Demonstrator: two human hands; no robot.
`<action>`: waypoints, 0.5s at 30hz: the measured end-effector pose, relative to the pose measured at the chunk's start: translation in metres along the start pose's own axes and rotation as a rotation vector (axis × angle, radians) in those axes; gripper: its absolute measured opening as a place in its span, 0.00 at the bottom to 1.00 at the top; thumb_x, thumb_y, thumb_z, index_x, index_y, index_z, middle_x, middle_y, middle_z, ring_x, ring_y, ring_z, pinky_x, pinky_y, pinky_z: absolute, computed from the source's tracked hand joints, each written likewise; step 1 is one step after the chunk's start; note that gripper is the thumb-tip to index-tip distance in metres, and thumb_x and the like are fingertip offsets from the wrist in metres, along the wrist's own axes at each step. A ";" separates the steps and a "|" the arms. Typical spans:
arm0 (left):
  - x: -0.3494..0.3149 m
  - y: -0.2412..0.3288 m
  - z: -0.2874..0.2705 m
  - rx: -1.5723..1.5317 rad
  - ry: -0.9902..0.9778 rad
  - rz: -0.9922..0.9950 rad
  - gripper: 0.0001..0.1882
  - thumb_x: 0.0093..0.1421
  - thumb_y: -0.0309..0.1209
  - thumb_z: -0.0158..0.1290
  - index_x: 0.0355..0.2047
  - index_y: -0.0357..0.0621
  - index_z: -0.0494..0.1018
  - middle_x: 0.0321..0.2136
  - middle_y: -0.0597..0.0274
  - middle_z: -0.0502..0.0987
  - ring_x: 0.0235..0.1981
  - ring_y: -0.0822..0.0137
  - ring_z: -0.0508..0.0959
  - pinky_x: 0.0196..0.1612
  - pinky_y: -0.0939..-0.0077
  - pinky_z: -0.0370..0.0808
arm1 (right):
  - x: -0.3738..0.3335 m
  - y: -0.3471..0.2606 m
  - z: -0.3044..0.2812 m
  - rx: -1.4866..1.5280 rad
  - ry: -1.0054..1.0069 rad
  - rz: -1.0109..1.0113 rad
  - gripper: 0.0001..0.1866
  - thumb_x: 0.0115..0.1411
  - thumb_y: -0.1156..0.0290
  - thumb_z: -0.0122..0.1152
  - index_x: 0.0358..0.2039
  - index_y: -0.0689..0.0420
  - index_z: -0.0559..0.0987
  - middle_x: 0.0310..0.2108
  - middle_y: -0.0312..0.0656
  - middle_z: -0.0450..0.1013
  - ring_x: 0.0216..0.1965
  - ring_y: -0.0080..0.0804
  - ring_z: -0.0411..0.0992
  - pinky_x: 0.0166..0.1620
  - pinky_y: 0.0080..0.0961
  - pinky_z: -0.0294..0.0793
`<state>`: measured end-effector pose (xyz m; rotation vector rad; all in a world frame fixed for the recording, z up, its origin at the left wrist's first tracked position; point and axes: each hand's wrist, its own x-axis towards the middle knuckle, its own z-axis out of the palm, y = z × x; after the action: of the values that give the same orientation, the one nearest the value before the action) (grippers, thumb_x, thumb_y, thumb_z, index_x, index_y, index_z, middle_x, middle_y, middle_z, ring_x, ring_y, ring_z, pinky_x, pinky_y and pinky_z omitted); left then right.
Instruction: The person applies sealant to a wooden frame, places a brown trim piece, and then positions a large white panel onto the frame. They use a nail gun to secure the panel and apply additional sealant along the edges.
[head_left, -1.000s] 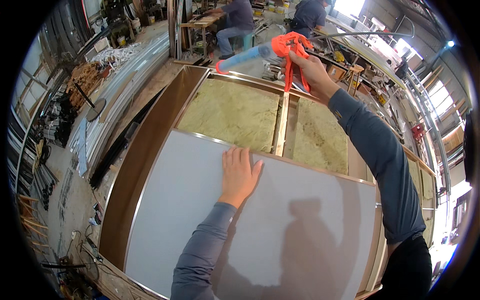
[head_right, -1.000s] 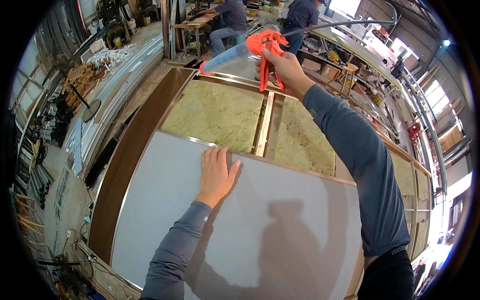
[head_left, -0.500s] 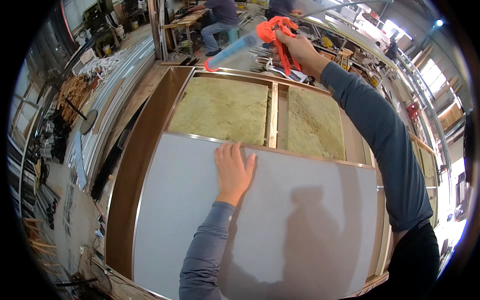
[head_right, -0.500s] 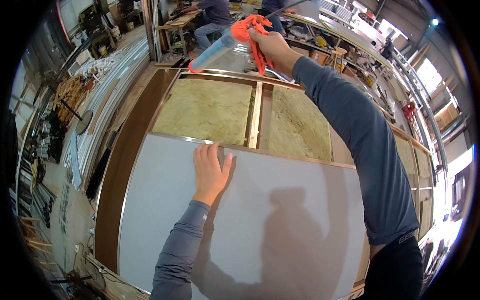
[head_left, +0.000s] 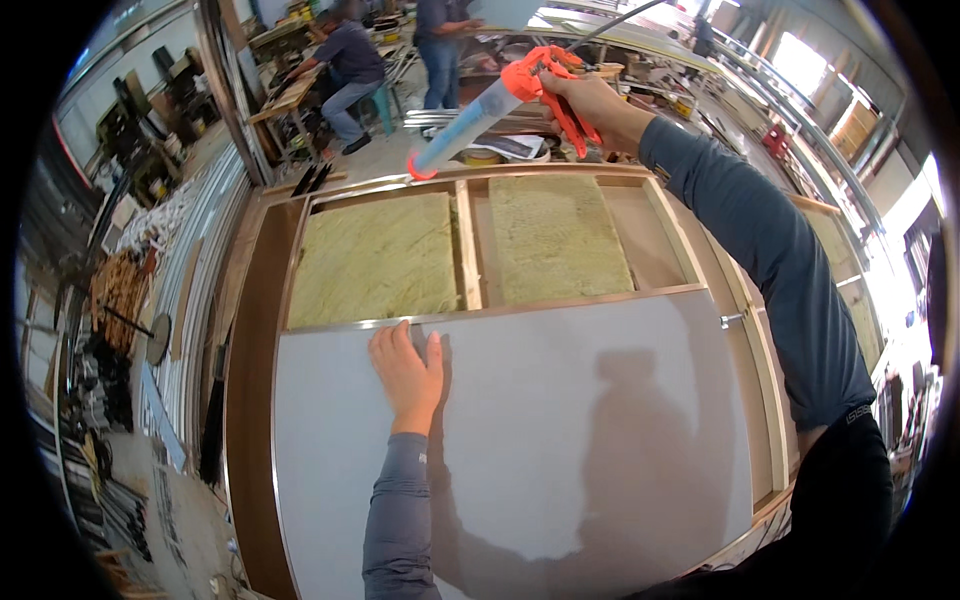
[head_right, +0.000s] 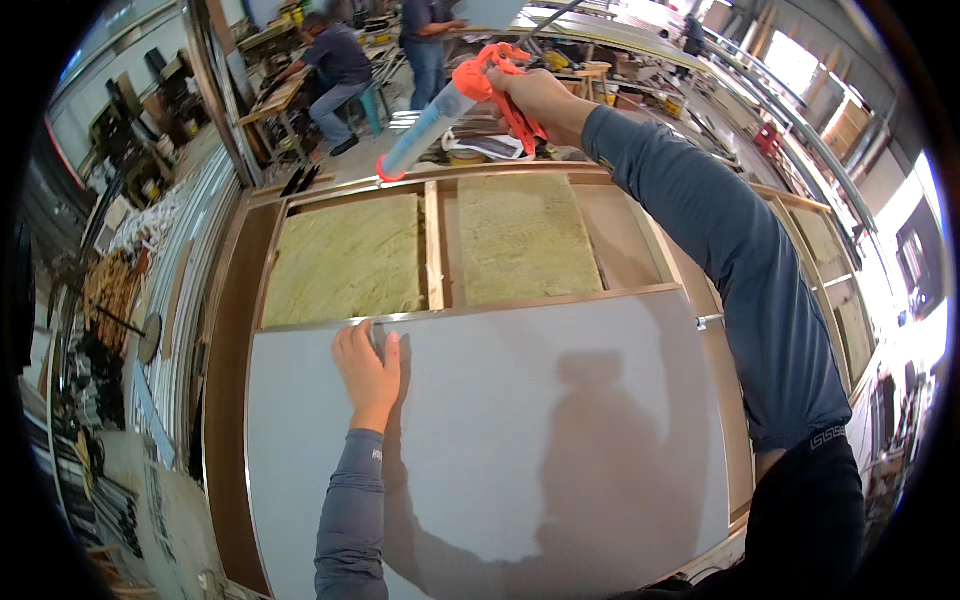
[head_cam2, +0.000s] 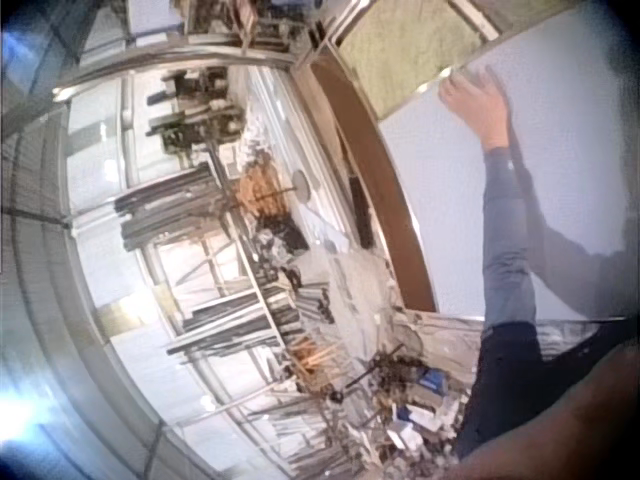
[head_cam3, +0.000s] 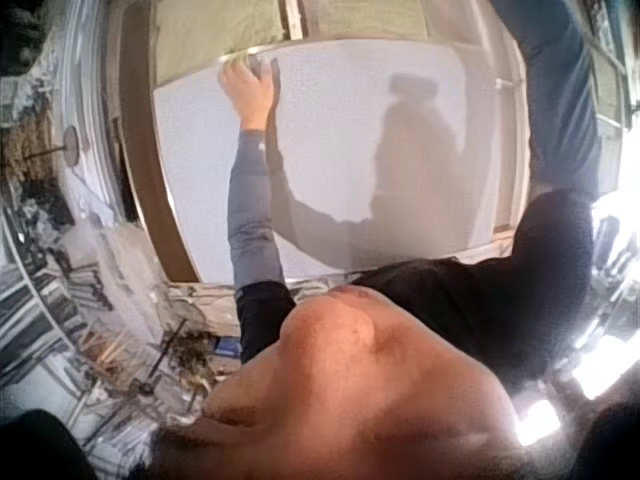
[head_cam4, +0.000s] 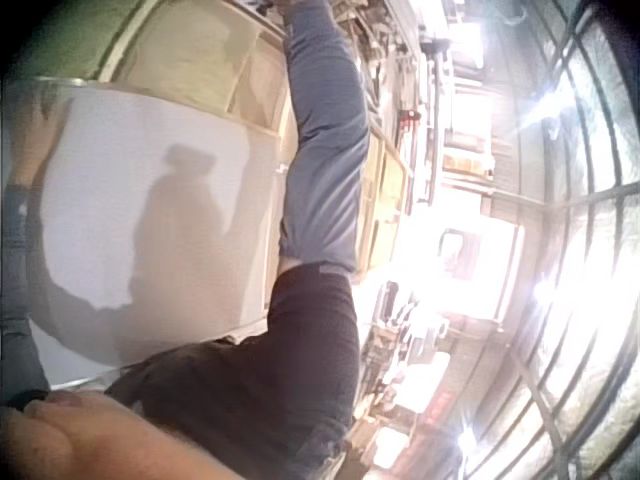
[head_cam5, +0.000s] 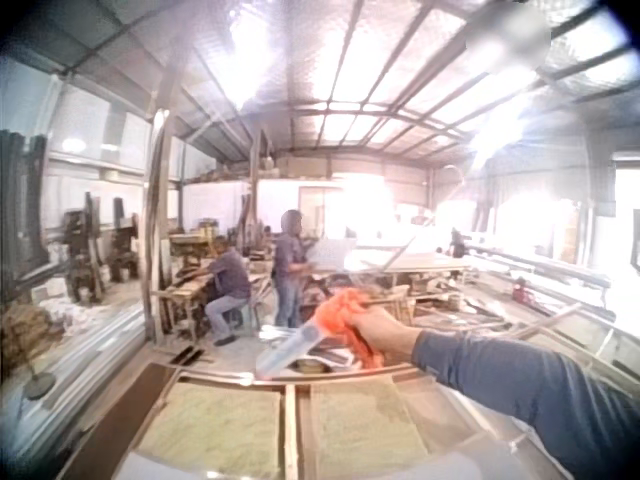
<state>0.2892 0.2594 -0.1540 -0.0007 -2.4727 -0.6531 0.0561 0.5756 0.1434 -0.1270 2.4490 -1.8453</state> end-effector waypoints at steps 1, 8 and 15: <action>0.000 -0.001 0.002 0.007 0.008 0.013 0.28 0.69 0.43 0.60 0.58 0.33 0.71 0.58 0.42 0.72 0.64 0.39 0.66 0.70 0.42 0.62 | -0.002 0.004 -0.016 0.004 0.017 0.001 0.23 0.77 0.48 0.56 0.43 0.59 0.79 0.31 0.39 0.79 0.28 0.28 0.77 0.33 0.27 0.81; -0.001 0.003 0.003 0.030 0.009 0.062 0.27 0.69 0.43 0.60 0.58 0.33 0.71 0.57 0.42 0.74 0.63 0.39 0.68 0.68 0.43 0.63 | -0.041 0.018 -0.114 0.031 0.158 0.054 0.21 0.76 0.51 0.58 0.43 0.59 0.78 0.30 0.41 0.76 0.25 0.26 0.76 0.28 0.27 0.81; -0.002 0.001 0.004 0.071 -0.019 0.060 0.27 0.69 0.42 0.59 0.57 0.32 0.71 0.56 0.42 0.74 0.64 0.40 0.67 0.69 0.43 0.63 | -0.079 0.035 -0.189 0.016 0.278 0.084 0.21 0.76 0.52 0.58 0.43 0.60 0.80 0.30 0.39 0.77 0.27 0.25 0.76 0.31 0.26 0.83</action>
<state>0.2892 0.2627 -0.1575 -0.0540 -2.5026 -0.5426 0.1135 0.7744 0.1620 0.2454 2.5659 -1.9626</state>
